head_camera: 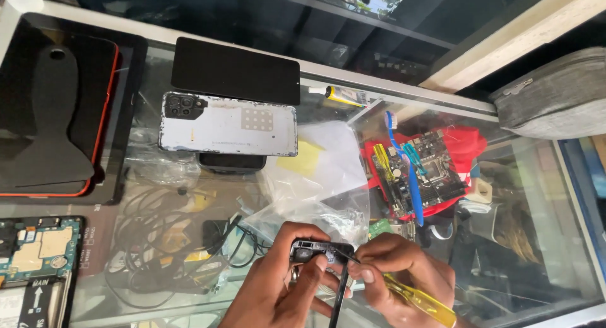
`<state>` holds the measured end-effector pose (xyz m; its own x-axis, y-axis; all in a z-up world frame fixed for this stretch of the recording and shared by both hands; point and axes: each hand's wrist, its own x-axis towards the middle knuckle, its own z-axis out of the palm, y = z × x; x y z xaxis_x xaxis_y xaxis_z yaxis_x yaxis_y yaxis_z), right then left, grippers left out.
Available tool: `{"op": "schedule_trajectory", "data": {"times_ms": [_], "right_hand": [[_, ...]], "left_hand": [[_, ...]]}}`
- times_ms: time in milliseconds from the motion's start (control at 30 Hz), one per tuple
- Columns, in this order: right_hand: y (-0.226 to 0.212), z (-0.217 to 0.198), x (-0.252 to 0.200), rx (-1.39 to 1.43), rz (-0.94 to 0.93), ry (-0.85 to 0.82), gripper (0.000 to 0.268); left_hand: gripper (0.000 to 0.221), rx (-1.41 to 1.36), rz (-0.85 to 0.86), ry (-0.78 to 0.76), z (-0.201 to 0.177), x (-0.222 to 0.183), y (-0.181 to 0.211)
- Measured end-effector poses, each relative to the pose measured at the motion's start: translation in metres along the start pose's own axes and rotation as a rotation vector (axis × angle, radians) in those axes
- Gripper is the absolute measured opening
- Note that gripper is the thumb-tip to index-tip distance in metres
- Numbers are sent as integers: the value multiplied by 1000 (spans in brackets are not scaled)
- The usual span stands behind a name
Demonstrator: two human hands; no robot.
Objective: Disassembling a smartphone to repair or replace internal components using a screwdriver and prying tools.
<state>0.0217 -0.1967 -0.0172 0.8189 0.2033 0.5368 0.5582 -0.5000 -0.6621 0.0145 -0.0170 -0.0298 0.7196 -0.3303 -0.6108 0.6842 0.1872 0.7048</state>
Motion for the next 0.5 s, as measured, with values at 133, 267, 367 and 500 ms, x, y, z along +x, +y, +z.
{"op": "schedule_trajectory", "data": {"times_ms": [133, 267, 367, 500], "right_hand": [[-7, 2, 1, -63, 104, 12, 20], [-5, 3, 2, -51, 58, -3, 18], [-10, 5, 4, -29, 86, 1, 19], [-15, 5, 5, -20, 105, -13, 18]], "left_hand": [[43, 0, 86, -5, -2, 4, -8], [39, 47, 41, 22, -2, 1, -3], [39, 51, 115, 22, -2, 3, -8], [36, 91, 43, 48, -1, 0, -1]]}}
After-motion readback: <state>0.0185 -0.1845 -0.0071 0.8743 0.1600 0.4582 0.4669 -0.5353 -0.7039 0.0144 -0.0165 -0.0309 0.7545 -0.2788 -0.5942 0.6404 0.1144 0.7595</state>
